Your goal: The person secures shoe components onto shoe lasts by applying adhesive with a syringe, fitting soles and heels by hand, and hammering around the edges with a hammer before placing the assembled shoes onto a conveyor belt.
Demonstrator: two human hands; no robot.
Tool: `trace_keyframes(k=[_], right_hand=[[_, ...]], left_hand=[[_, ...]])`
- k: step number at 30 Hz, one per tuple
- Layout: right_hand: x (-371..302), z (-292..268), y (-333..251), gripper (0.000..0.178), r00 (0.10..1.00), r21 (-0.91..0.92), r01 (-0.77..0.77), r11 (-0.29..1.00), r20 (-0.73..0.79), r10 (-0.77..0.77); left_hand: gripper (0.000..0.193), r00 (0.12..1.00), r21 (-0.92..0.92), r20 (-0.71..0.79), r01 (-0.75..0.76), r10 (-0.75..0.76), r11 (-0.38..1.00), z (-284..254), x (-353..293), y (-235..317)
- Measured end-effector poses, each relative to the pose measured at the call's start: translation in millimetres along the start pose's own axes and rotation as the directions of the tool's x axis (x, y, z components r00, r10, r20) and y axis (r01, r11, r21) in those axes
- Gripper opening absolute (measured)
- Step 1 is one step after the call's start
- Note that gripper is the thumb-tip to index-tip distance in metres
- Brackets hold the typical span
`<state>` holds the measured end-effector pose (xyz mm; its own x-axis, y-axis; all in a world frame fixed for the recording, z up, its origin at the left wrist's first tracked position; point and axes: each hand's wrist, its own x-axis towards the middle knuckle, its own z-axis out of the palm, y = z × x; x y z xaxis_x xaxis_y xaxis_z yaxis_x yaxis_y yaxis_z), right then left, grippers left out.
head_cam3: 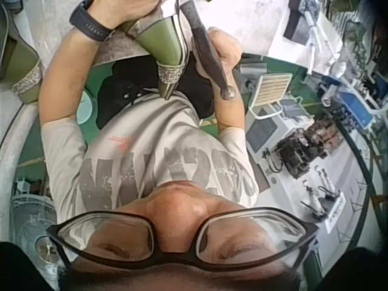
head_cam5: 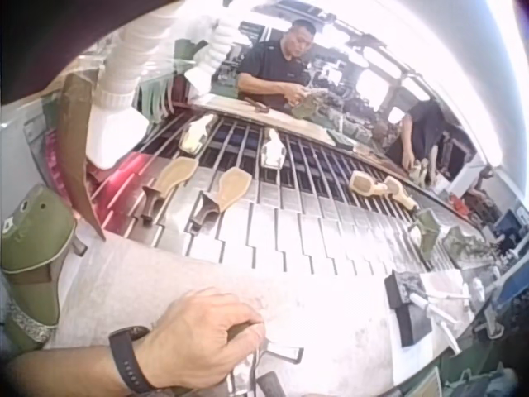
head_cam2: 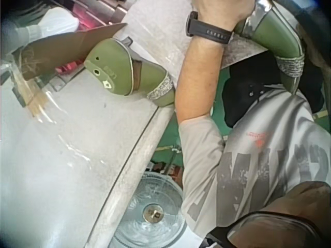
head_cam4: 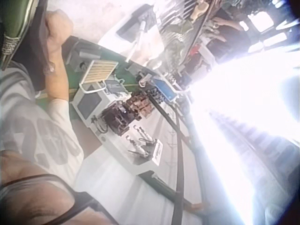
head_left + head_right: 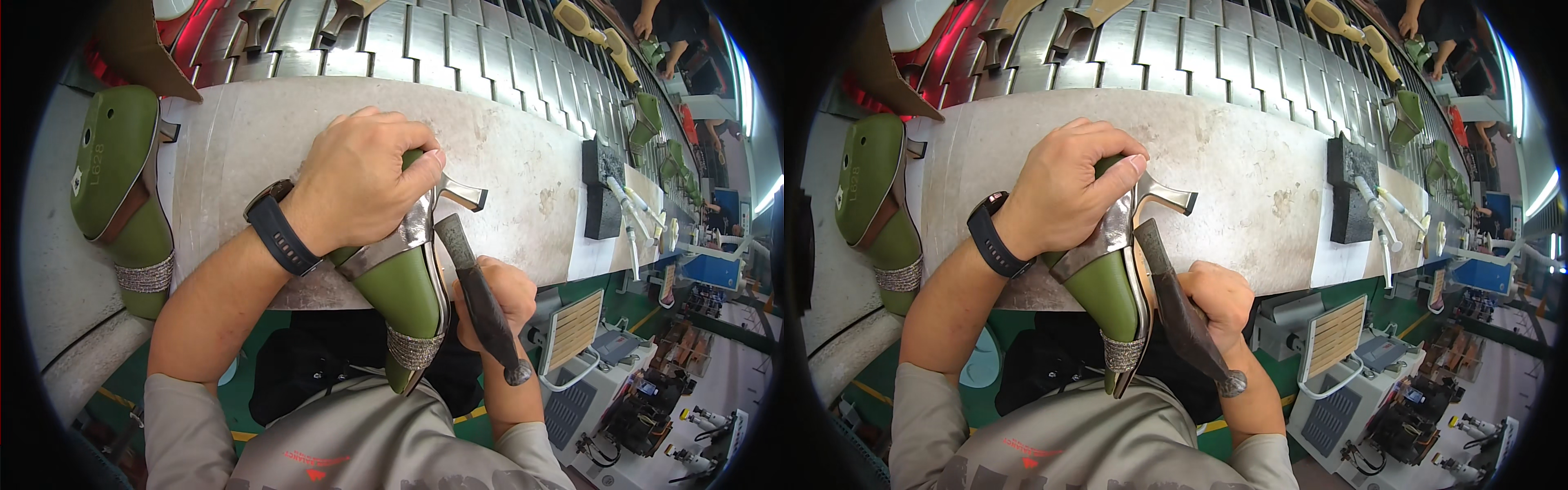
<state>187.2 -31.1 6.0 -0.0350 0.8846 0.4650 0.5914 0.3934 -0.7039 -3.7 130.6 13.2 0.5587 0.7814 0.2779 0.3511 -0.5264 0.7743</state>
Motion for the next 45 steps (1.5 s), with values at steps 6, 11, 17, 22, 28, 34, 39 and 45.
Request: trace_keyframes(k=[6, 11, 17, 22, 28, 34, 39, 45], right_hand=[[-3, -2, 0, 0.013, 0.999, -0.072, -0.013, 0.997, 0.032, 0.015], [-8, 0, 2, 0.011, 0.999, -0.032, -0.038, 0.999, -0.012, 0.037], [-9, 7, 2, 0.011, 0.998, 0.046, 0.021, 0.999, -0.057, -0.018], [-5, 10, -3, 0.013, 0.999, -0.025, 0.013, 1.0, -0.034, -0.014], [-6, 12, -3, 0.014, 0.999, -0.049, 0.014, 0.999, -0.042, -0.016], [-5, 12, -7, 0.014, 0.999, -0.064, -0.023, 0.998, -0.036, 0.021], [-6, 14, -8, 0.013, 0.998, -0.041, -0.043, 0.998, -0.044, 0.041], [-9, 15, -6, 0.012, 0.998, -0.023, -0.041, 0.999, -0.044, 0.04]], left_hand=[[0.022, 1.0, -0.01, -0.003, -0.006, 0.006, 1.0, -2, -1, -1], [0.021, 1.0, -0.027, -0.004, -0.003, 0.003, 1.0, -3, -2, 0], [0.02, 1.0, -0.022, -0.021, -0.009, 0.008, 1.0, -2, -3, -4], [0.021, 1.0, -0.025, -0.009, -0.017, 0.017, 1.0, -4, -4, -4], [0.021, 1.0, -0.018, -0.005, -0.013, 0.013, 1.0, -5, -4, -5], [0.021, 1.0, -0.018, -0.004, -0.012, 0.012, 1.0, -4, -4, -6], [0.021, 1.0, -0.019, -0.011, -0.016, 0.016, 1.0, -4, -5, -8], [0.021, 1.0, -0.01, -0.014, -0.012, 0.012, 1.0, -6, -5, -7]])
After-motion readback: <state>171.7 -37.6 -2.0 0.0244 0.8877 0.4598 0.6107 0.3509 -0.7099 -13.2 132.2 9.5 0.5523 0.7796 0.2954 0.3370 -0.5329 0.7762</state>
